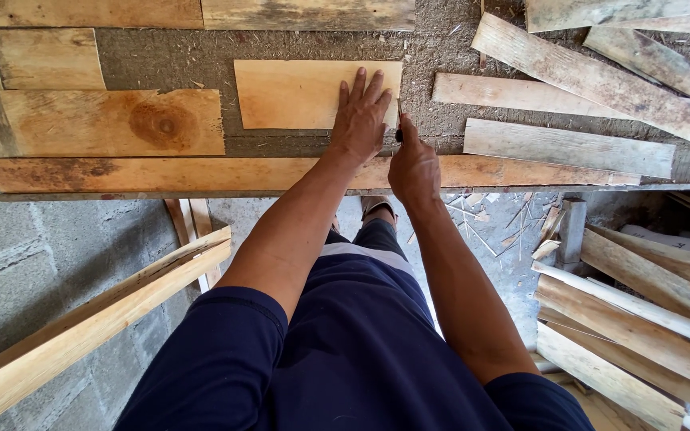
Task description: Arranging and cutting thin wood planks to fit a flat wooden surface.
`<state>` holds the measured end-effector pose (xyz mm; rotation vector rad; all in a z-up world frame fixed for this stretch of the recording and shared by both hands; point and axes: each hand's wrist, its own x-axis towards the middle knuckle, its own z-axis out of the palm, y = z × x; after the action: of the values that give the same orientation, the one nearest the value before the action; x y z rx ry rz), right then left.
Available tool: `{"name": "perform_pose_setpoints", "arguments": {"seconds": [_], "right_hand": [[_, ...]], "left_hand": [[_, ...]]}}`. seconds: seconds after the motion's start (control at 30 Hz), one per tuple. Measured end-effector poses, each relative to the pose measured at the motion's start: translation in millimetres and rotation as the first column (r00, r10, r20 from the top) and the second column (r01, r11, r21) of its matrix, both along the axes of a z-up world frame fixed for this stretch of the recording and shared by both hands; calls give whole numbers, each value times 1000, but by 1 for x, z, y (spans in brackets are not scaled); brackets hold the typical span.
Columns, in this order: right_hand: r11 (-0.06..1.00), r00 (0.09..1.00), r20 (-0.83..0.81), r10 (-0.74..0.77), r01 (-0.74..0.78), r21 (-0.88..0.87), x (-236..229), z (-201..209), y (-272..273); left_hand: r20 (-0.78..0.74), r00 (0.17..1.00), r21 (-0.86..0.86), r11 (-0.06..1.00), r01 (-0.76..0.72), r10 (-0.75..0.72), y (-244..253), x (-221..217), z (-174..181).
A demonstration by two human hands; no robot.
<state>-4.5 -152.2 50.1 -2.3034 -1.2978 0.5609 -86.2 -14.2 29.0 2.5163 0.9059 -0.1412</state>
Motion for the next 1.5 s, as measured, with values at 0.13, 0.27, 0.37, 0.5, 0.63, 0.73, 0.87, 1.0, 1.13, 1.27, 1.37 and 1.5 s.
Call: {"name": "perform_pose_setpoints", "arguments": {"seconds": [0.13,0.27,0.37,0.5,0.63,0.73,0.87,1.0,1.13,1.27,1.37,1.5], "right_hand": [[1000,1000,10,-7,6,16,-6,5,-7],[997,999,-6,-34,33,-70,-10,14,-11],[995,999,-14,-33,32,-90,-11,17,-15],[998,993,114,-11,19,-67,-15,1,-26],[995,996,88,17,-26,99,-11,22,-18],[971,988,-109,-112,86,-221,-6,41,-11],[987,999,-37,-35,29,-159,9,45,1],[989,976,-163,-141,130,-75,20,8,31],[990,998,35,-51,46,134,22,-18,45],[993,993,-35,-117,116,-34,25,-32,47],[994,996,-3,-90,90,55,27,-39,44],[992,997,6,-74,73,102,27,-38,46]], "left_hand": [[-7,1000,-32,999,-7,7,-1,0,-3],[10,1000,7,1000,-7,7,1,2,-15],[-15,1000,14,1000,11,-11,1,4,-6],[-58,998,4,1000,15,-15,-5,-1,10],[-26,999,62,997,37,-36,0,2,3],[-80,996,17,999,29,-27,0,0,0],[20,1000,5,1000,-6,6,-1,0,-5],[49,999,-19,1000,-24,25,-2,1,8],[39,999,-25,999,-32,33,-1,2,-5],[87,995,14,999,-48,46,-2,3,-10],[75,996,-16,999,-47,48,-3,4,-1],[58,998,-18,999,-40,41,-2,2,1]]}}
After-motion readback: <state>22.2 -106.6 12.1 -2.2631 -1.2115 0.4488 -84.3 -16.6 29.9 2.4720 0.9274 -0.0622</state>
